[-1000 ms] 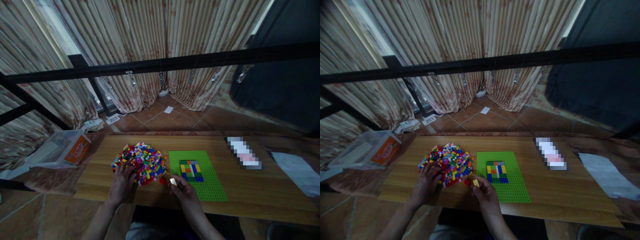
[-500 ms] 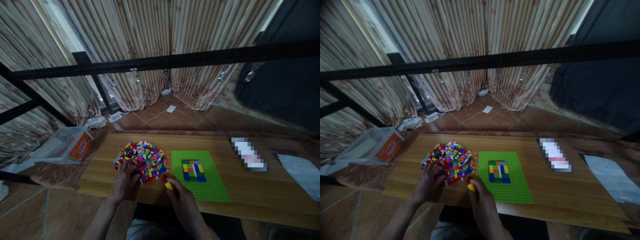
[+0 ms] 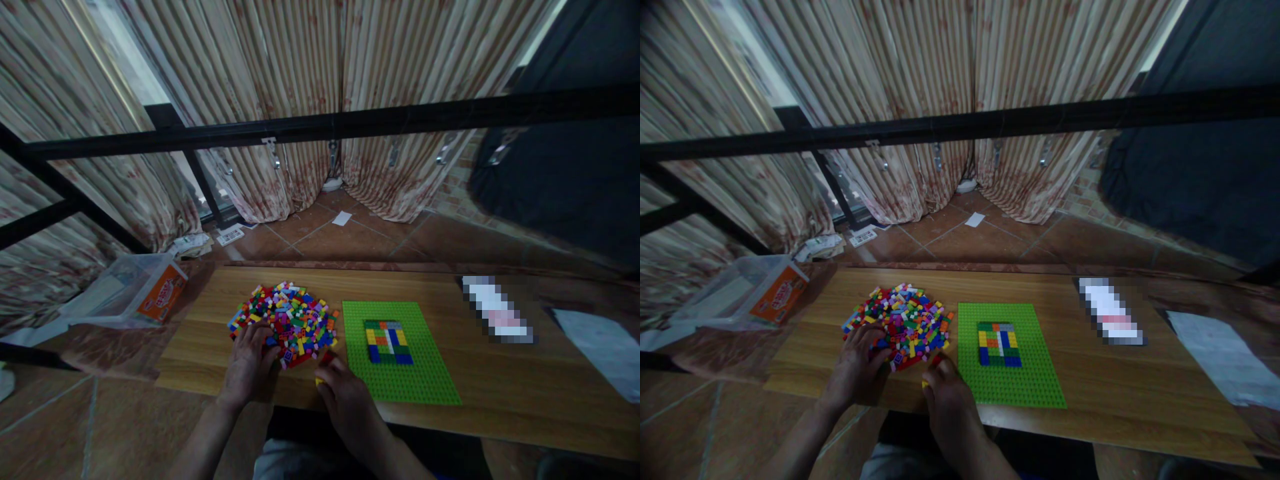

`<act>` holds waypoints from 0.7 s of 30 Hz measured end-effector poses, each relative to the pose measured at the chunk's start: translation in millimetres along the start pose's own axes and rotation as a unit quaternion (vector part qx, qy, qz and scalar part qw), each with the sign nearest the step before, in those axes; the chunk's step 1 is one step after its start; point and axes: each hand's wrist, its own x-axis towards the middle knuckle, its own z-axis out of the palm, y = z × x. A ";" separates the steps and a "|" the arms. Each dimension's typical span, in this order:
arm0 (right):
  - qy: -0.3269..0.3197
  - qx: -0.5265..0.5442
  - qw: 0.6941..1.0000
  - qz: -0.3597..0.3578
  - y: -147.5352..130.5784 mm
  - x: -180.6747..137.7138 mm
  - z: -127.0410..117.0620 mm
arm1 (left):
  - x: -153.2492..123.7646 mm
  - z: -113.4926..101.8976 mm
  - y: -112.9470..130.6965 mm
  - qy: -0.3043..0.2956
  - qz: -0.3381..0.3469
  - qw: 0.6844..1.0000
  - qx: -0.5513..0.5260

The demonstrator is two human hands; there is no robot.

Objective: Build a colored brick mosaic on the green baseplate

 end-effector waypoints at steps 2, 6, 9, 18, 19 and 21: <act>-0.002 -0.010 1.000 0.004 0.4 0.9 1.0 | 0.3 0.2 1.3 0.003 -0.006 1.000 0.009; 0.002 -0.033 0.999 0.028 6.8 2.5 4.0 | 0.4 2.5 4.0 0.007 -0.014 1.000 0.011; 0.026 -0.031 0.999 0.027 12.2 2.6 6.7 | 0.5 3.5 6.8 0.013 -0.020 1.000 -0.005; 0.107 -0.016 0.994 0.011 22.5 0.7 8.5 | 3.7 -18.6 23.7 0.055 -0.123 0.982 -0.131; 0.109 -0.015 0.994 0.010 23.6 0.7 8.3 | 2.5 -20.6 28.6 0.054 -0.130 0.978 -0.154; 0.111 -0.013 0.994 0.009 25.5 0.7 8.2 | -2.3 -20.0 40.7 0.041 -0.131 0.970 -0.198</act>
